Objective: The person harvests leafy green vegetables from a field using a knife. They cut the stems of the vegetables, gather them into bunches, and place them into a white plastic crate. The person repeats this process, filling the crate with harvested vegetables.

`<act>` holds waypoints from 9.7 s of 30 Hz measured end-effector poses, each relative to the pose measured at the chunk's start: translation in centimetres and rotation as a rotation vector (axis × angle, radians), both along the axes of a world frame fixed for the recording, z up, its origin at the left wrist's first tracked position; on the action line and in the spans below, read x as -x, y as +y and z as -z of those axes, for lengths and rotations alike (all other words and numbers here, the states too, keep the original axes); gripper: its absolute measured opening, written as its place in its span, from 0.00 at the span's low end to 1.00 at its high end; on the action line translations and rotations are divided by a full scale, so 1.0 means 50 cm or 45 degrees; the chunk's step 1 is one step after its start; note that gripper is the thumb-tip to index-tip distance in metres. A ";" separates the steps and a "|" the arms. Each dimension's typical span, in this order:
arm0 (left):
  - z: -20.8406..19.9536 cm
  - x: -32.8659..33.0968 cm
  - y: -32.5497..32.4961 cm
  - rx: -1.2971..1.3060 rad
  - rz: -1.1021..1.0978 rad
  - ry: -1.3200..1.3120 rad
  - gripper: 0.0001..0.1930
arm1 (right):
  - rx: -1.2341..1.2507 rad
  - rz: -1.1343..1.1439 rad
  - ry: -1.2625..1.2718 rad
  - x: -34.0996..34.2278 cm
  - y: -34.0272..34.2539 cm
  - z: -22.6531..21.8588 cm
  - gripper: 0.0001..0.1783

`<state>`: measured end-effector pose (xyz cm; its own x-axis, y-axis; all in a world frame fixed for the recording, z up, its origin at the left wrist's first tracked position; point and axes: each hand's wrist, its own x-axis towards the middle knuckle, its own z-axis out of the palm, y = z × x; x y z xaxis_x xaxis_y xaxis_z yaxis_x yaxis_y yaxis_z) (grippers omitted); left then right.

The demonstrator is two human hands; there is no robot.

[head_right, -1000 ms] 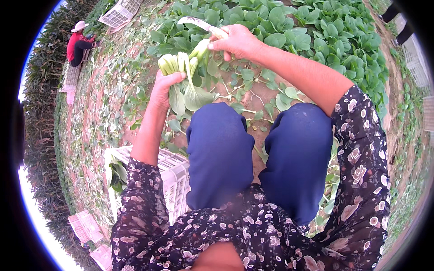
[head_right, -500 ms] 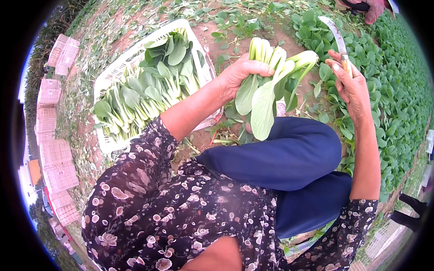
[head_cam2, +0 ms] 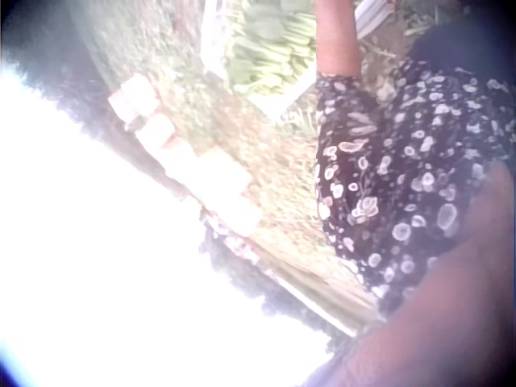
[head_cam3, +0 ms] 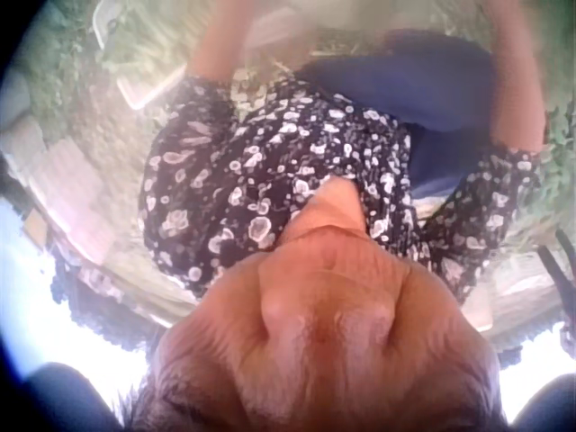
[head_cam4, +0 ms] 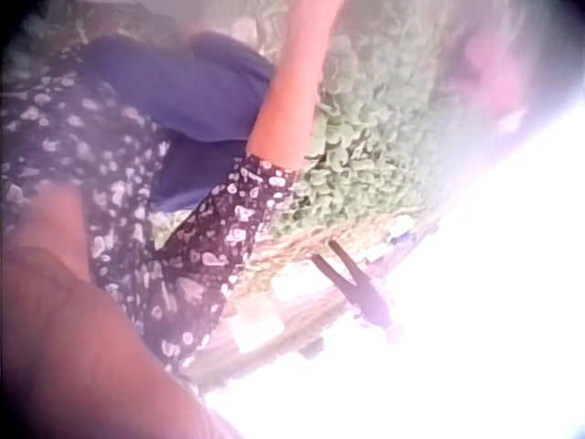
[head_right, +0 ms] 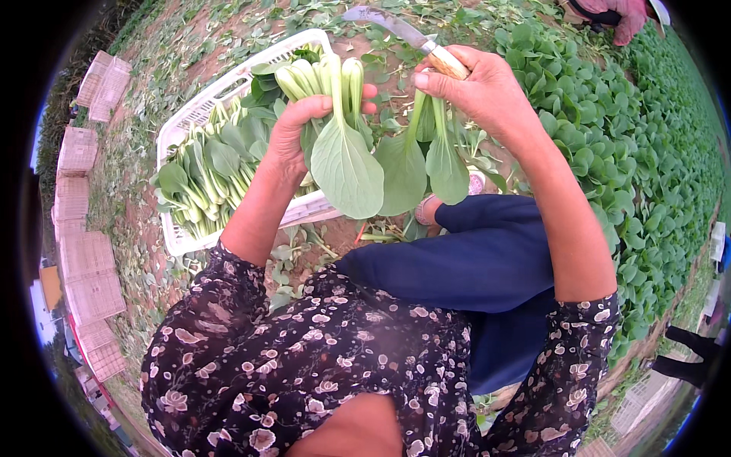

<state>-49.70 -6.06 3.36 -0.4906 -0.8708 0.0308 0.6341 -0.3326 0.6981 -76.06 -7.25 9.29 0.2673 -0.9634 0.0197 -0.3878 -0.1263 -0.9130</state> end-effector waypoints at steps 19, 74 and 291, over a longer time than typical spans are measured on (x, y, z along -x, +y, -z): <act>-0.052 -0.233 -0.160 0.009 -0.273 0.067 0.23 | -0.171 0.359 -0.456 -0.096 -0.034 0.086 0.15; 0.225 -0.420 -0.301 0.156 -0.661 -1.641 0.56 | 0.181 -0.083 0.405 -0.199 0.053 0.255 0.20; 0.556 1.700 0.804 3.481 1.322 0.441 0.15 | -0.336 2.995 -0.554 0.787 1.086 0.834 0.29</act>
